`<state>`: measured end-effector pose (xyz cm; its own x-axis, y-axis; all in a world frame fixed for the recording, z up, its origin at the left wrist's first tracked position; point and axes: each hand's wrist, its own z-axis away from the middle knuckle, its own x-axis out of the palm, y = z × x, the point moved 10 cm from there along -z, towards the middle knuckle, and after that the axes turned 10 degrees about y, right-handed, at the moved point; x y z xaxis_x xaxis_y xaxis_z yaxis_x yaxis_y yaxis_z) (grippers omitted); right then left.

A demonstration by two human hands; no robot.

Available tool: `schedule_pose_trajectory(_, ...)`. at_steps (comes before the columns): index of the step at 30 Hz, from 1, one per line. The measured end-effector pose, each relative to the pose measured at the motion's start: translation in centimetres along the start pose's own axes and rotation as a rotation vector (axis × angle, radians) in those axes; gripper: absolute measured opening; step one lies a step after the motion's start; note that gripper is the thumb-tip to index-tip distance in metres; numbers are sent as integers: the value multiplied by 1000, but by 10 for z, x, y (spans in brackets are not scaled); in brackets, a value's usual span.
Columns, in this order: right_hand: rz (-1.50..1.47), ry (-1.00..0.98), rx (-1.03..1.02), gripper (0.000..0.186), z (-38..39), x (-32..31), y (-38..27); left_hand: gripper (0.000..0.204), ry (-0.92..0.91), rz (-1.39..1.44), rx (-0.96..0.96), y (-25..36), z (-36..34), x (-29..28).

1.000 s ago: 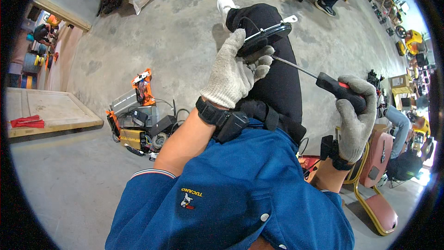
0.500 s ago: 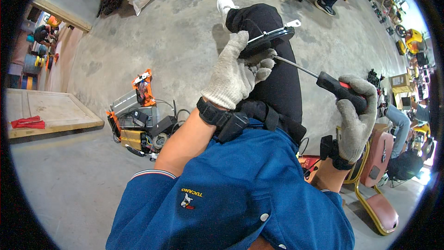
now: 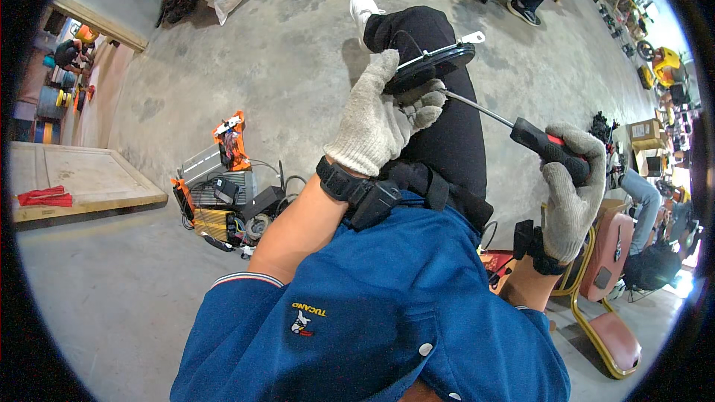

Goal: Using a screwdriver to work on a black plastic motorcycle part, possibly a light assembly or trim piece.

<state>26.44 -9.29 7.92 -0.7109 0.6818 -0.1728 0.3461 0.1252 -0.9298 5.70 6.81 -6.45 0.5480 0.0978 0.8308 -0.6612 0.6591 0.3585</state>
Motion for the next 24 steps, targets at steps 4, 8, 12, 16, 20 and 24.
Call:
schedule_pose_trajectory(4,-17,7,16,44,0,-3,3,55,12,-4,-7,-2,2,3)
schedule_pose_trajectory(8,-30,-1,-2,43,-1,0,3,55,12,-41,5,-3,7,11)
schedule_pose_trajectory(12,-16,17,22,42,0,-3,3,58,-3,-9,-9,-3,1,6)
schedule_pose_trajectory(16,-9,25,23,43,1,-5,4,62,-8,-3,-2,-2,-1,3)
schedule_pose_trajectory(20,-6,38,25,44,2,-8,5,62,-8,-3,-17,-3,-2,4)
schedule_pose_trajectory(24,-19,45,30,44,3,-9,6,58,1,-23,19,0,0,4)
